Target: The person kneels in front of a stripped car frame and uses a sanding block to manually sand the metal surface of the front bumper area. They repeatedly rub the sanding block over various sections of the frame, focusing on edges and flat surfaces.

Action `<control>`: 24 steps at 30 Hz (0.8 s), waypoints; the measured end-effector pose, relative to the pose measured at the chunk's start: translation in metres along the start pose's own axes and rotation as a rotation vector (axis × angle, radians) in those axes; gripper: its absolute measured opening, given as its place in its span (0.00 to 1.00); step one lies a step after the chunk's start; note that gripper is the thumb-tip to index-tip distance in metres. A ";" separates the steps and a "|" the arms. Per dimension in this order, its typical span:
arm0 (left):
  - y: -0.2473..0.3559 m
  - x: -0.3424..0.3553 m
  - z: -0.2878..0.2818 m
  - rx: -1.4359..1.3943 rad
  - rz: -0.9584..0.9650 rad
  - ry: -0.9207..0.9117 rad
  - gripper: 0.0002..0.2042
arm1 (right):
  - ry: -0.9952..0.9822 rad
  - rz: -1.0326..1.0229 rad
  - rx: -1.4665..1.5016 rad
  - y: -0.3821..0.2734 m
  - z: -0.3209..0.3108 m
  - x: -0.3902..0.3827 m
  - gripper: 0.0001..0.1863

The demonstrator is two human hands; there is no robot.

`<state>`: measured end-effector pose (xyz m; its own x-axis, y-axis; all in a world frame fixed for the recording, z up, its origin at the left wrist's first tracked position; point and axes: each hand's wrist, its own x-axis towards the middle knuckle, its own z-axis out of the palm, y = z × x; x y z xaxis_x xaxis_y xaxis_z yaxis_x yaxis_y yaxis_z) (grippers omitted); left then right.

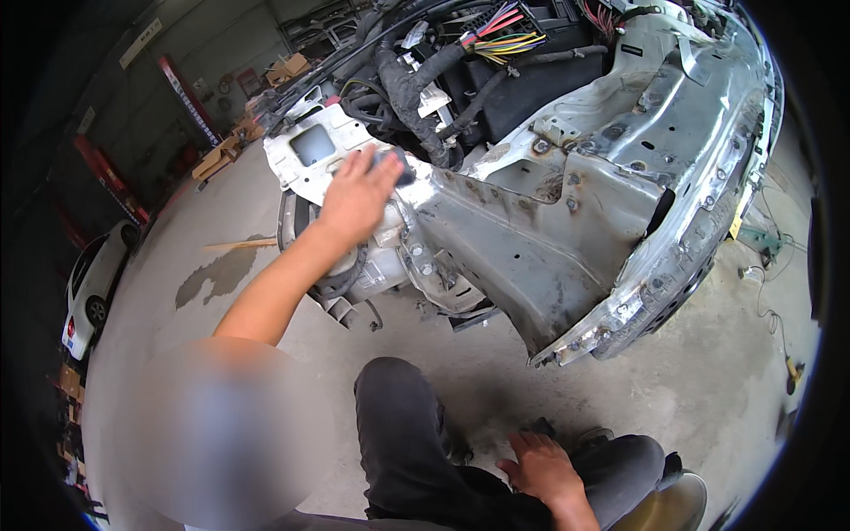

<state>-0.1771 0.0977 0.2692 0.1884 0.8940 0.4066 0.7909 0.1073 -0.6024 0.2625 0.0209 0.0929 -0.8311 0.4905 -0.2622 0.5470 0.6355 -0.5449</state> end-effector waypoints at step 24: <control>0.066 -0.050 -0.022 -0.254 -0.301 0.201 0.18 | 0.130 -0.097 -0.036 0.006 0.017 0.006 0.25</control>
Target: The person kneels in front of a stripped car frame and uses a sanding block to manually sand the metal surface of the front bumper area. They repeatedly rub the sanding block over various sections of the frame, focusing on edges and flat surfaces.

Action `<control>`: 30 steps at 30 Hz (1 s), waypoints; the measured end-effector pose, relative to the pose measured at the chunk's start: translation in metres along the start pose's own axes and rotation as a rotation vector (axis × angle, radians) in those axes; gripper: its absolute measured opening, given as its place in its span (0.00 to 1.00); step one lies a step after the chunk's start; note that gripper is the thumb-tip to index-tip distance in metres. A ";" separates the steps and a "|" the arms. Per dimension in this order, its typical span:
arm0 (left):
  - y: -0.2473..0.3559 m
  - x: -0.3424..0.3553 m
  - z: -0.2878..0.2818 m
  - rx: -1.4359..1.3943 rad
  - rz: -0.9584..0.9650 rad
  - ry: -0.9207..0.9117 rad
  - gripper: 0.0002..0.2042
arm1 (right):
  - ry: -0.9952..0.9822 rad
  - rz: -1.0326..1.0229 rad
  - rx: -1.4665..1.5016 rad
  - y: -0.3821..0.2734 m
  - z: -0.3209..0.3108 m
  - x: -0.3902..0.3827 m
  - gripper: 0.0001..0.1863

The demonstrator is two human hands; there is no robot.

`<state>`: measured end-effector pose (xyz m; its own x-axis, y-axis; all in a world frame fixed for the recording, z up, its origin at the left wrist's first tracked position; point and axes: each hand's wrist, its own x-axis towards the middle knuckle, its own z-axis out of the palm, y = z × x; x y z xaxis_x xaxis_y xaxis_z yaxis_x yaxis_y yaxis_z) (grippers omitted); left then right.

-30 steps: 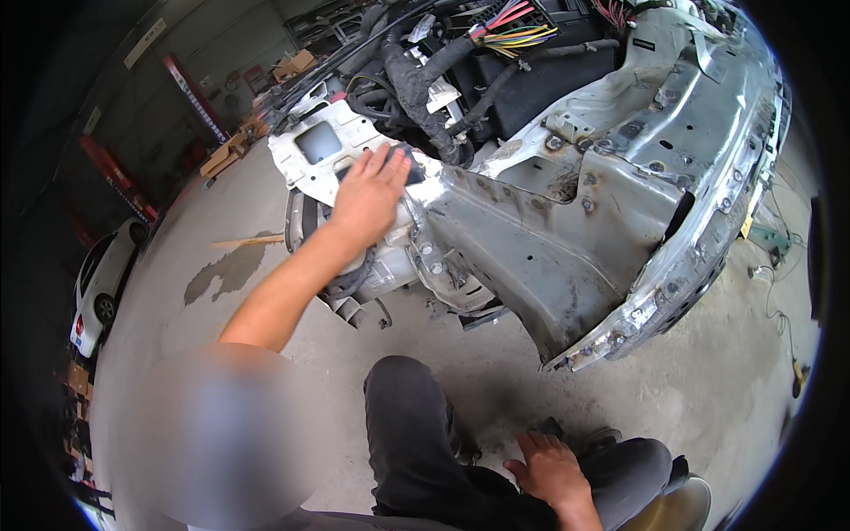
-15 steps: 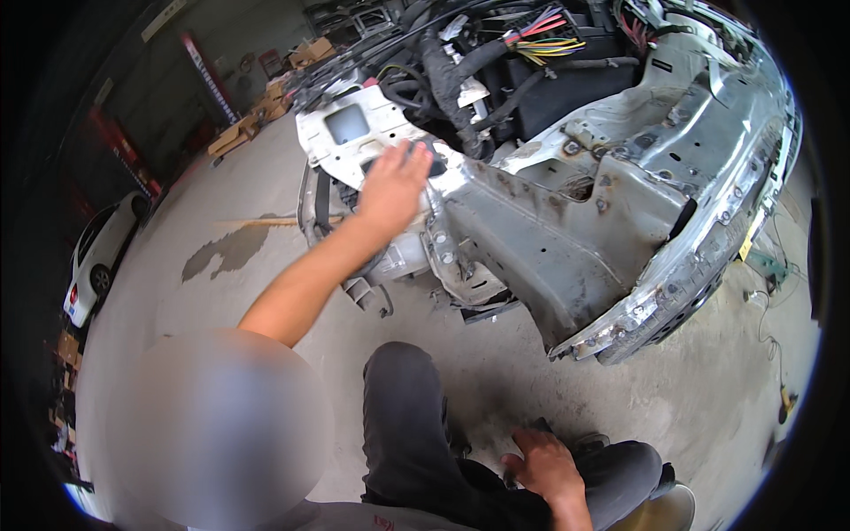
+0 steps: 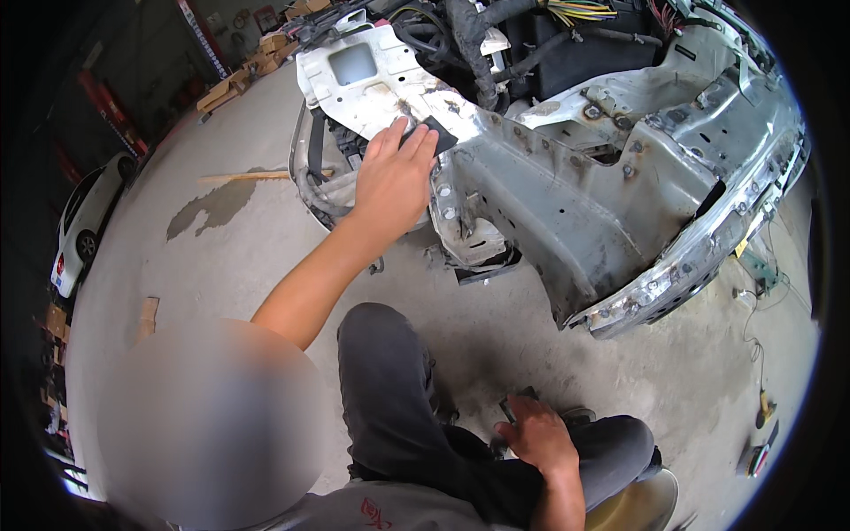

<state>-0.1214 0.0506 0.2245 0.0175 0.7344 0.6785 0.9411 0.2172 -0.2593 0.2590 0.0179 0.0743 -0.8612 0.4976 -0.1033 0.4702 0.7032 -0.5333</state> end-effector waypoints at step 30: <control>0.055 -0.166 0.018 -1.080 -0.520 0.016 0.21 | 0.786 0.102 0.885 -0.115 0.012 0.221 0.10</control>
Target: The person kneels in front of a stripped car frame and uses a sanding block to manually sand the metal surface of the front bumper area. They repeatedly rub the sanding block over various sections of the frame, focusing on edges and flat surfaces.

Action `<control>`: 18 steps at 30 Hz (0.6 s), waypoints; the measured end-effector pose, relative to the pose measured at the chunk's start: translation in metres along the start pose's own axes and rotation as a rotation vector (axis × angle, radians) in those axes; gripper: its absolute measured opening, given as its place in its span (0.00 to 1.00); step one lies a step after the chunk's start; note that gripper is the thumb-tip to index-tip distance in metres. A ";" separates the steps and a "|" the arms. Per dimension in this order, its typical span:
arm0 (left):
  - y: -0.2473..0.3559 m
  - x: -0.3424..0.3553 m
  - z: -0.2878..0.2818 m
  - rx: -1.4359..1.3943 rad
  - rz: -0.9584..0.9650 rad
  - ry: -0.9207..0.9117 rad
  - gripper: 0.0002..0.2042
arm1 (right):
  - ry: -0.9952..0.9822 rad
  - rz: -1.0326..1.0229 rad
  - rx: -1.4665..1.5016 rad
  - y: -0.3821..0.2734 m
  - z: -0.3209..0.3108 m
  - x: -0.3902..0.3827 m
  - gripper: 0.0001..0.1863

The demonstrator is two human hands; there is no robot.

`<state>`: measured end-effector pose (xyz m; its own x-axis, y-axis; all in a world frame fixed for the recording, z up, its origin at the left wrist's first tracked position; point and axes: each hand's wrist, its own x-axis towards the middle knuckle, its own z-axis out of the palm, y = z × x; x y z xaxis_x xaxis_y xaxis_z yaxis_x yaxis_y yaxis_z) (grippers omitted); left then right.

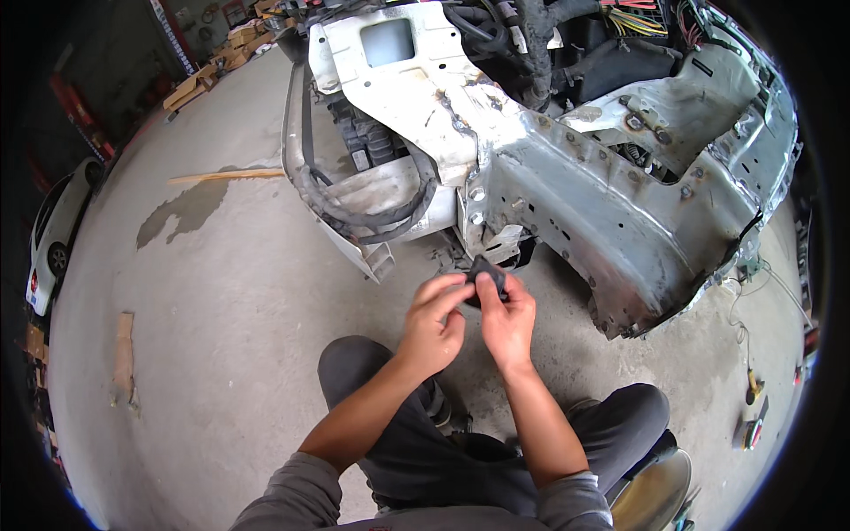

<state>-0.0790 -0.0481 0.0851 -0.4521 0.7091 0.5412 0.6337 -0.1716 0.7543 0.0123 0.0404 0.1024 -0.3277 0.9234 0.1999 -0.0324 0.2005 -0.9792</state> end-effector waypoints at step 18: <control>0.002 -0.001 -0.030 -0.349 -0.102 0.079 0.10 | 0.242 -0.546 -0.739 -0.019 0.074 0.082 0.16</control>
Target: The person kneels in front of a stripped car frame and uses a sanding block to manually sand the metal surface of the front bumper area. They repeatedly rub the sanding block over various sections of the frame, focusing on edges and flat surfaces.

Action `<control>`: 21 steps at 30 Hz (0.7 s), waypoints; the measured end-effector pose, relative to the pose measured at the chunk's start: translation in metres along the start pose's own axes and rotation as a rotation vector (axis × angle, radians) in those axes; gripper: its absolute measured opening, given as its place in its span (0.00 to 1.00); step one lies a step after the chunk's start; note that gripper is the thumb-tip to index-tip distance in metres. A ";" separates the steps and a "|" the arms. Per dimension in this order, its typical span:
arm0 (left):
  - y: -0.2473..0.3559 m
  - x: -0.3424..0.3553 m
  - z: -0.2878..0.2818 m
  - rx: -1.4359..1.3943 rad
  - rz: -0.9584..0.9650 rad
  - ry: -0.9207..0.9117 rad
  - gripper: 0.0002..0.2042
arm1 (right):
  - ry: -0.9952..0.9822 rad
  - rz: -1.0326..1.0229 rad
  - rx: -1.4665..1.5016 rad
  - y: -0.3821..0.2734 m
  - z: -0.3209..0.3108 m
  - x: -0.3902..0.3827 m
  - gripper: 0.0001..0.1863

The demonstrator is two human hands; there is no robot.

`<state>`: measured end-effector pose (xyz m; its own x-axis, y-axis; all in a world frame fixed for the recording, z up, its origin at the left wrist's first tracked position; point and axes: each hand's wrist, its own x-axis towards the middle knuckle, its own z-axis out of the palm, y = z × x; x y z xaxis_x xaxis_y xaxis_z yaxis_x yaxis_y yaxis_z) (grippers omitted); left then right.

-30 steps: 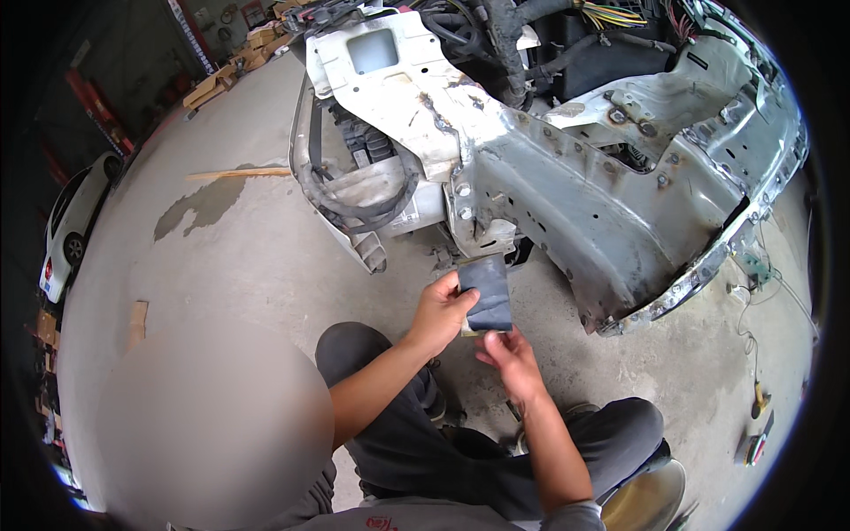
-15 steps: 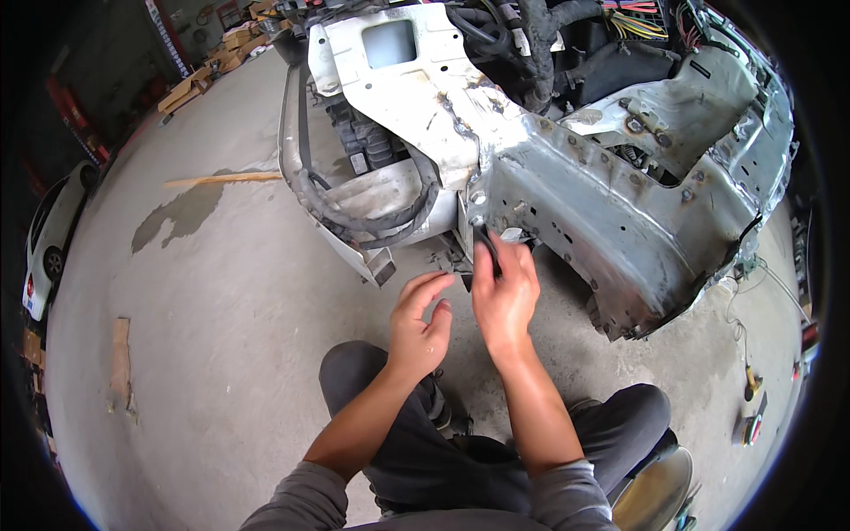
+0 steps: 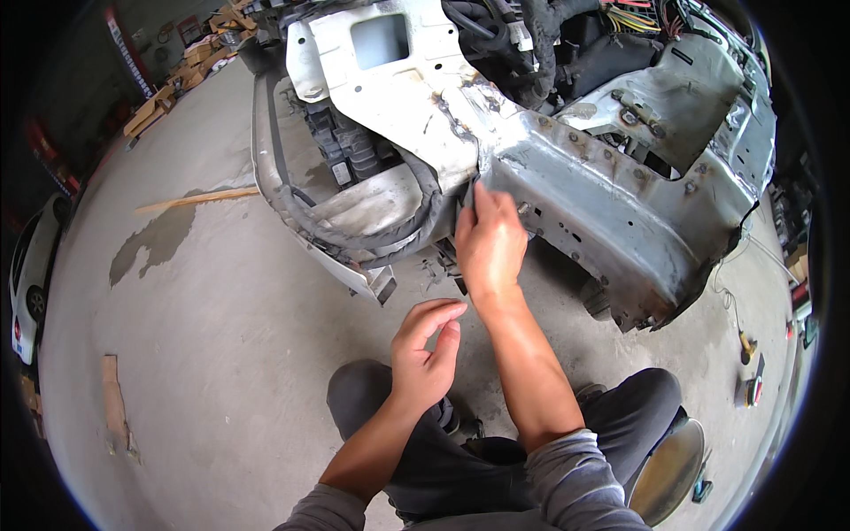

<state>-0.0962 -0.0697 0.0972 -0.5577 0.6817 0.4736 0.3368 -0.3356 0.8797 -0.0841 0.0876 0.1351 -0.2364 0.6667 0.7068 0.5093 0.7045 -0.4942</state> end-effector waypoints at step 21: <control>0.000 0.000 -0.001 -0.067 -0.053 -0.007 0.08 | -0.186 0.238 -0.131 -0.015 -0.004 0.018 0.13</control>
<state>-0.0971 -0.0707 0.0974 -0.5677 0.7042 0.4265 0.2558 -0.3415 0.9044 -0.0926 0.0882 0.1575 -0.2386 0.8503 0.4690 0.6678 0.4944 -0.5565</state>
